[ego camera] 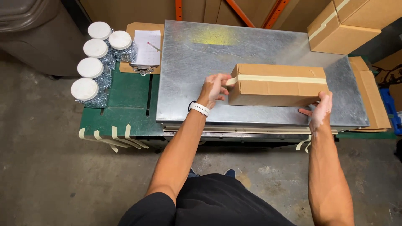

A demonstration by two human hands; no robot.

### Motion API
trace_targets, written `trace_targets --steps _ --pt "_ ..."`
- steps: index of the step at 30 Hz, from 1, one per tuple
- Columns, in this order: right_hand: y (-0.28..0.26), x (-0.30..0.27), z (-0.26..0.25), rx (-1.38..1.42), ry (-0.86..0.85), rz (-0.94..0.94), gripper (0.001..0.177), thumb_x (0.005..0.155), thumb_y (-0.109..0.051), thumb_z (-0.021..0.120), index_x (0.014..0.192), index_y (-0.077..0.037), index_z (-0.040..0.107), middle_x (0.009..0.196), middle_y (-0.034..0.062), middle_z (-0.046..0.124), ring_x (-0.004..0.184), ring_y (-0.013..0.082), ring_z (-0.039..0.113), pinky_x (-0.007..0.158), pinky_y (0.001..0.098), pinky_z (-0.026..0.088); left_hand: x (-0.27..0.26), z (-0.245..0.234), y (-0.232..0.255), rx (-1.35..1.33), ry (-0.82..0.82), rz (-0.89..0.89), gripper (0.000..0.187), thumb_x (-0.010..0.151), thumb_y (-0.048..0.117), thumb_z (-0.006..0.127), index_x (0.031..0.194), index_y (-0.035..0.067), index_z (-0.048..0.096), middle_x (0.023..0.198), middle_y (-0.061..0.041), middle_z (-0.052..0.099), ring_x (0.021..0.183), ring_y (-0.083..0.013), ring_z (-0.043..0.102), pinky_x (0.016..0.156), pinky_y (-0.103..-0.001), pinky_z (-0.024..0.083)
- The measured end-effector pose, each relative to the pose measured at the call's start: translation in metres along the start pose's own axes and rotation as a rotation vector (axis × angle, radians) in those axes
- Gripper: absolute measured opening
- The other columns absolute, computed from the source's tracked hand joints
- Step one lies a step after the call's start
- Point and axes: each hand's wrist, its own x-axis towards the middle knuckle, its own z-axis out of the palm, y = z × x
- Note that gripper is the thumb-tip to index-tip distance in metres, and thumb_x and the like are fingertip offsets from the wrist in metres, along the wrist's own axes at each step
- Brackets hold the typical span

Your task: The person packs jars of hardware into boxes, sealing each box with tape and moving them to a stack.

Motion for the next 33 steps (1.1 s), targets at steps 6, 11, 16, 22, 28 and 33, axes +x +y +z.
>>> trace_targets --steps 6,11,16,22,28,33 --pt "-0.007 -0.007 0.001 -0.023 -0.003 0.005 0.051 0.101 -0.048 0.041 0.141 -0.018 0.053 0.137 0.0091 0.052 0.121 0.0227 0.054 0.068 0.0386 0.067 -0.008 0.011 -0.008 0.022 0.062 0.001 0.045 0.089 0.044 0.082 0.114 0.006 0.082 0.094 -0.006 0.078 0.055 -0.0084 0.056 0.042 -0.024 0.043" --pt "0.023 0.001 0.002 -0.044 -0.004 -0.005 0.047 0.103 -0.049 0.04 0.139 -0.021 0.051 0.143 0.0096 0.057 0.12 0.026 0.056 0.071 0.035 0.063 0.001 0.009 -0.022 -0.074 0.14 0.057 0.026 0.102 0.025 0.076 0.118 0.005 0.081 0.092 -0.005 0.08 0.058 -0.0098 0.062 0.047 -0.028 0.052" --pt "0.067 -0.031 0.019 -0.061 0.074 -0.117 0.044 0.125 -0.049 0.052 0.149 -0.013 0.046 0.132 0.0325 0.057 0.064 0.0295 0.066 0.055 0.0327 0.066 0.05 -0.022 -0.033 0.061 0.26 0.182 0.039 0.112 0.031 0.066 0.138 0.002 0.065 0.111 -0.021 0.086 0.079 -0.0259 0.086 0.06 -0.03 0.069" --pt "0.006 -0.081 0.0 -0.345 -0.315 -0.315 0.119 0.071 -0.045 0.105 0.164 -0.008 0.042 0.158 0.0308 0.057 0.144 0.057 0.057 0.113 0.0703 0.05 0.047 -0.068 0.021 0.252 0.471 0.192 0.031 0.103 0.03 0.075 0.122 0.006 0.075 0.1 -0.012 0.088 0.073 -0.0281 0.087 0.062 -0.041 0.075" --pt "0.007 -0.01 0.01 -0.397 -0.585 -0.38 0.146 0.05 -0.044 0.111 0.171 -0.013 0.034 0.162 0.029 0.053 0.158 0.0514 0.045 0.135 0.0692 0.032 0.051 -0.064 0.022 0.112 0.564 0.252 0.037 0.103 0.034 0.076 0.125 0.005 0.072 0.108 -0.012 0.088 0.082 -0.0305 0.087 0.07 -0.045 0.075" --pt "0.028 -0.019 0.036 -0.343 -0.509 -0.319 0.141 0.046 -0.043 0.114 0.163 -0.016 0.039 0.155 0.0222 0.06 0.15 0.0491 0.057 0.131 0.064 0.043 -0.002 -0.015 0.066 0.512 0.91 0.729 0.022 0.1 0.036 0.075 0.102 0.016 0.084 0.076 -0.002 0.083 0.074 -0.0215 0.082 0.082 -0.039 0.065"
